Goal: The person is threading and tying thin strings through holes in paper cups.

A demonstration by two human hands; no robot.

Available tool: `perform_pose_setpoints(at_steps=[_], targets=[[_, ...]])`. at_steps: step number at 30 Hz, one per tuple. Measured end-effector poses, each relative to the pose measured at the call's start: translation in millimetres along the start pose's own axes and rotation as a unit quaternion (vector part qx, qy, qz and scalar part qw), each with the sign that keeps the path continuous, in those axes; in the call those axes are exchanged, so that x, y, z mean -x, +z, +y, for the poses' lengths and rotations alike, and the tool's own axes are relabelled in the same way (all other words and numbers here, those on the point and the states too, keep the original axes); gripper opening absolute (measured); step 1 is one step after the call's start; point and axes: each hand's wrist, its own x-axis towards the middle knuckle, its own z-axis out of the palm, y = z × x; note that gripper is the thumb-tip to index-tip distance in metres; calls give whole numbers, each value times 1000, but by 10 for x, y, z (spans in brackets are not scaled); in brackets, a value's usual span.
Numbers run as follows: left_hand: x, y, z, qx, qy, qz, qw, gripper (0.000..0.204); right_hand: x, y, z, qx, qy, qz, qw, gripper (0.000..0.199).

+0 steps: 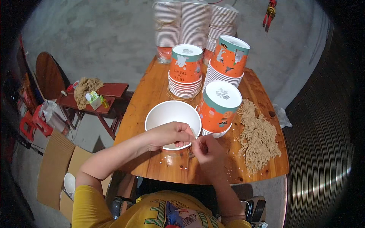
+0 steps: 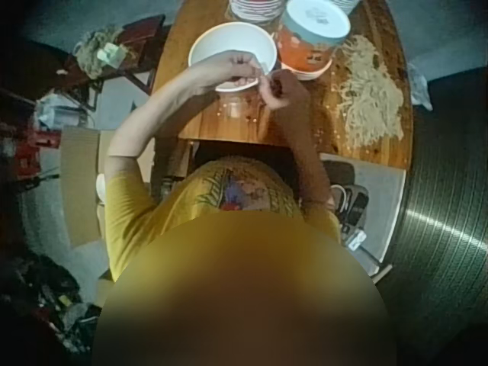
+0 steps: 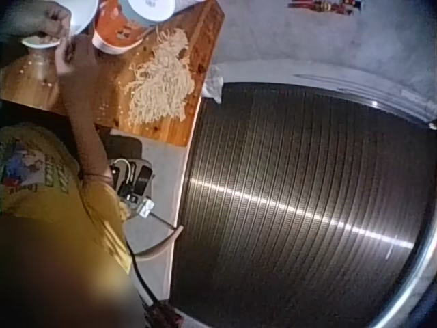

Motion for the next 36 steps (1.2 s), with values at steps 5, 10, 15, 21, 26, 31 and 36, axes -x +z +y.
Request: perform_pose_setpoints(at_steps=[5,10,15,21,26,31,36], targets=[[4,3,9,60,-39,8,997,8,11,82,-130,-148,77,-31,985,10],[-14,-24,35,103,-64,3,993,8,40,130,40,-83,-12,-3,996,6],[32,-62,36,107,-56,5,993,12,75,138,108,-56,-66,9,996,3],[53,-102,-11,55,-13,-12,998,15,-8,77,84,-357,182,-38,916,5],[120,46,-7,-104,135,32,985,17,-58,51,158,-130,4,-71,989,8],[200,133,18,-185,143,77,969,17,-75,76,136,-90,5,-56,994,10],[305,85,-88,-340,212,183,898,16,-29,171,44,-59,19,-31,998,5]])
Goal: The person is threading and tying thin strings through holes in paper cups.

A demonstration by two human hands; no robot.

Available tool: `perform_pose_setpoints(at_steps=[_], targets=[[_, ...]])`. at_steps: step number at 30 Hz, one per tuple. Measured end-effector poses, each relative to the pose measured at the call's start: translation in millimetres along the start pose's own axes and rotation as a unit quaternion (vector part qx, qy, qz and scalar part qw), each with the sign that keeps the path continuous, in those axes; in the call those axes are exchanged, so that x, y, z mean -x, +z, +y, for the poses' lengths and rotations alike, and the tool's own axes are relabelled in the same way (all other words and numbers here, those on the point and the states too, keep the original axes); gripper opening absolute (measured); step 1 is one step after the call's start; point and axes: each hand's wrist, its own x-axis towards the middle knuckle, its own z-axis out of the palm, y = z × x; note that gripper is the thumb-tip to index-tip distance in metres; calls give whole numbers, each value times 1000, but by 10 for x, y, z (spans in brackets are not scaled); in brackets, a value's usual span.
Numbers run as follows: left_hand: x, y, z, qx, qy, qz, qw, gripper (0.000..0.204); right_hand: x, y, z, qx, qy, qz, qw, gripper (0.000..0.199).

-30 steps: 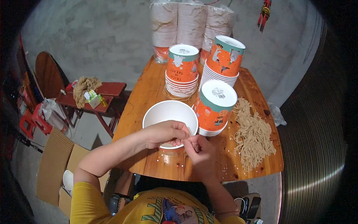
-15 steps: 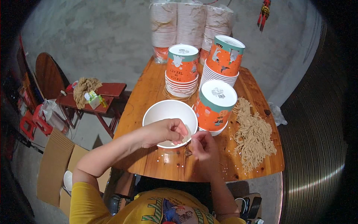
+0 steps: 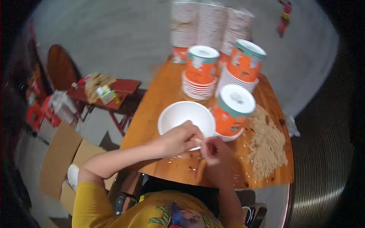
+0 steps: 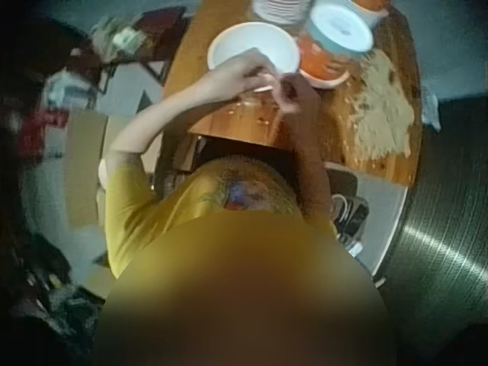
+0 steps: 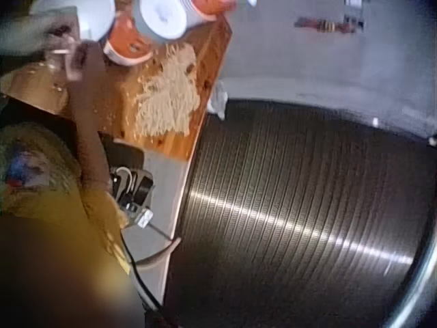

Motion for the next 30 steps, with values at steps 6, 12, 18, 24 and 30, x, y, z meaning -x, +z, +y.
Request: perform_pose_setpoints(at_steps=[6,12,18,24,30], targets=[[-11,150,-61,27,69,21,997,9,85,15,-23,55,73,40,995,9],[22,205,-30,15,41,53,998,7,80,-61,132,119,-5,-16,993,15],[1,134,-14,-19,31,53,998,5,37,-14,-15,-17,86,-9,996,10],[-13,137,48,69,-37,31,996,7,42,6,-2,-2,12,21,1000,8],[-1,124,28,-25,9,63,998,9,53,11,11,-27,8,27,999,9]])
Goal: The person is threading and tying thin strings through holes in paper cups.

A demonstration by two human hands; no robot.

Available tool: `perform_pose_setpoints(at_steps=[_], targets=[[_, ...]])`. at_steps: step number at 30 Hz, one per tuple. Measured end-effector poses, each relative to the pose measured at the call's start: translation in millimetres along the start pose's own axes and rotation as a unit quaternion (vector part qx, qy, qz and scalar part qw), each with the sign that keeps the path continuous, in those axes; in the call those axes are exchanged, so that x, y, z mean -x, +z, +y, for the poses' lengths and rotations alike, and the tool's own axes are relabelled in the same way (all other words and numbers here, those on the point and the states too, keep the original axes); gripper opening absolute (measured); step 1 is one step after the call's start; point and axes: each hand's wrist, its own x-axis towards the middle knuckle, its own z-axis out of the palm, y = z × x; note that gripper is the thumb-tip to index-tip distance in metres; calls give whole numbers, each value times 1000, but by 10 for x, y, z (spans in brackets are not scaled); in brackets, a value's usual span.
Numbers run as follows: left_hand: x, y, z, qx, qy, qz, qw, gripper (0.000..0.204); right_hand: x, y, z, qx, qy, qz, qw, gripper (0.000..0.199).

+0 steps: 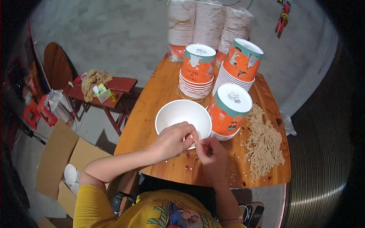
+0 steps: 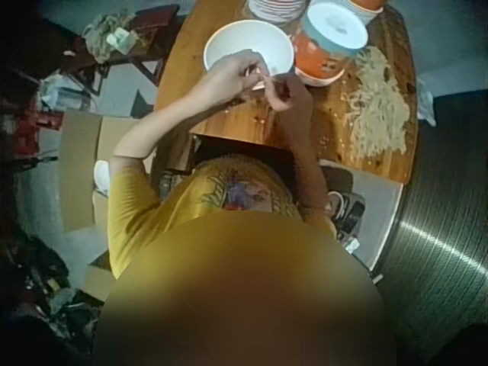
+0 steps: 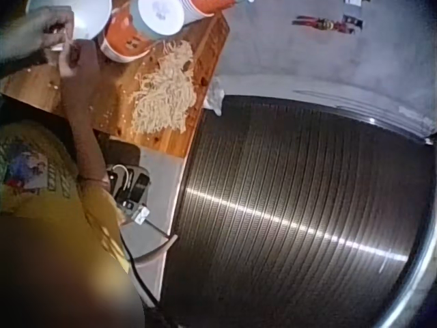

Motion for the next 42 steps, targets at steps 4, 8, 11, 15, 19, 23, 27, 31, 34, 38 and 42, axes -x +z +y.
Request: perform_pose_setpoints(at_steps=[4,8,11,15,19,23,27,31,34,38,42], targets=[[9,-15,50,45,-83,-35,995,10,-7,-9,-68,14,-7,-13,1000,10],[14,7,46,68,-75,-26,994,9,-7,-15,-94,21,-19,-20,999,10],[11,16,48,91,-53,-17,994,6,-7,-9,-93,-5,-21,-15,1000,10],[5,39,-2,94,-30,-7,995,3,-3,-9,-72,-3,-12,-15,1000,9],[12,24,-16,2,15,37,999,5,-8,-13,-77,-32,12,-26,999,7],[-19,-79,84,12,-61,-43,997,6,-13,-36,-42,-21,3,-30,999,7],[-27,-108,64,45,-108,-77,990,8,-18,-21,-45,-32,15,-35,999,7],[-11,-70,7,99,-99,-60,988,12,-19,-17,-50,-22,2,-31,999,8],[-4,-64,8,109,-100,-62,987,11,-19,-17,-64,-11,-12,-30,999,8],[-2,-23,29,145,-107,-57,982,8,-15,-15,17,-14,-33,-27,999,7],[-12,-9,42,137,-81,-49,986,6,-1,-5,-12,-32,-23,-23,999,7]])
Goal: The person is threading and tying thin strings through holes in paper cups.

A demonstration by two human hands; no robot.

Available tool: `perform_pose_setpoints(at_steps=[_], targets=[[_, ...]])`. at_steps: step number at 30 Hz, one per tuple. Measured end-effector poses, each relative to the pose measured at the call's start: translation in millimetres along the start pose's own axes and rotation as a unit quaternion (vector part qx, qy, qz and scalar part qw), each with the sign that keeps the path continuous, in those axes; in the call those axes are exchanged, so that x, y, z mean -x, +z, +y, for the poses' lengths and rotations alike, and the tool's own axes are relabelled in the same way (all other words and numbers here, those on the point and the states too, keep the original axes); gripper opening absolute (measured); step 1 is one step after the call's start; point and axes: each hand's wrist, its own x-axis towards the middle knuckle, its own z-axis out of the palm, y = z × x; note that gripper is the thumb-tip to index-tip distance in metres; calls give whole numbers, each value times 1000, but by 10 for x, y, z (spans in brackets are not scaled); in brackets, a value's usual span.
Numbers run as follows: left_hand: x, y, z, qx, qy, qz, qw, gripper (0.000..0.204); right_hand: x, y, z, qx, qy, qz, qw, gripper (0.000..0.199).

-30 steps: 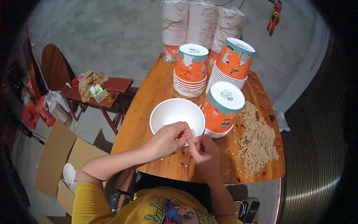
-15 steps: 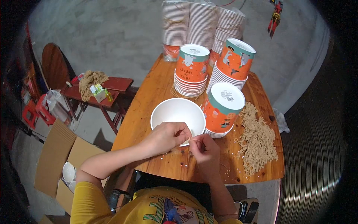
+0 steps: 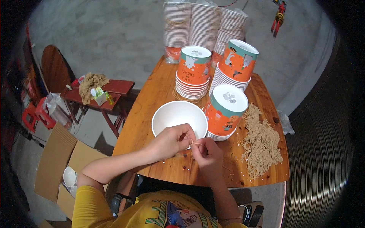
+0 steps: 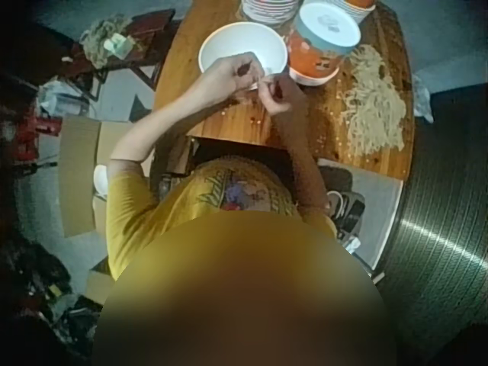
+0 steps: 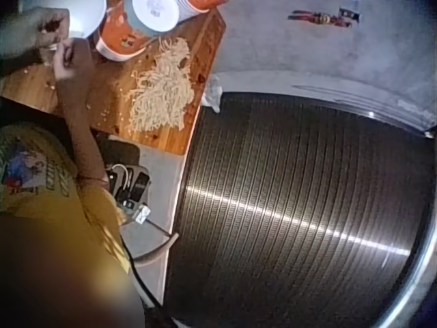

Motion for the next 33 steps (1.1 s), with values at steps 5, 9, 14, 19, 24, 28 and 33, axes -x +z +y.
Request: perform_pose_setpoints(at_steps=[5,9,14,19,24,28,33], targets=[[-25,33,15,76,-19,-2,997,9,17,22,86,10,-4,57,998,7],[-54,4,-9,105,-28,-28,994,16,27,9,101,15,22,59,998,7],[-81,-11,-42,119,-40,-38,991,16,40,26,33,-11,30,72,997,14],[-94,-15,-4,112,-50,-42,992,20,77,33,120,2,5,75,997,17],[-89,-36,49,99,-71,-37,992,25,21,-64,27,240,-181,55,952,15],[-100,-35,33,97,-75,-39,992,28,-17,-94,-22,229,-174,50,957,14],[-40,24,9,102,-38,-60,992,31,-52,-97,-96,227,-185,15,956,10]])
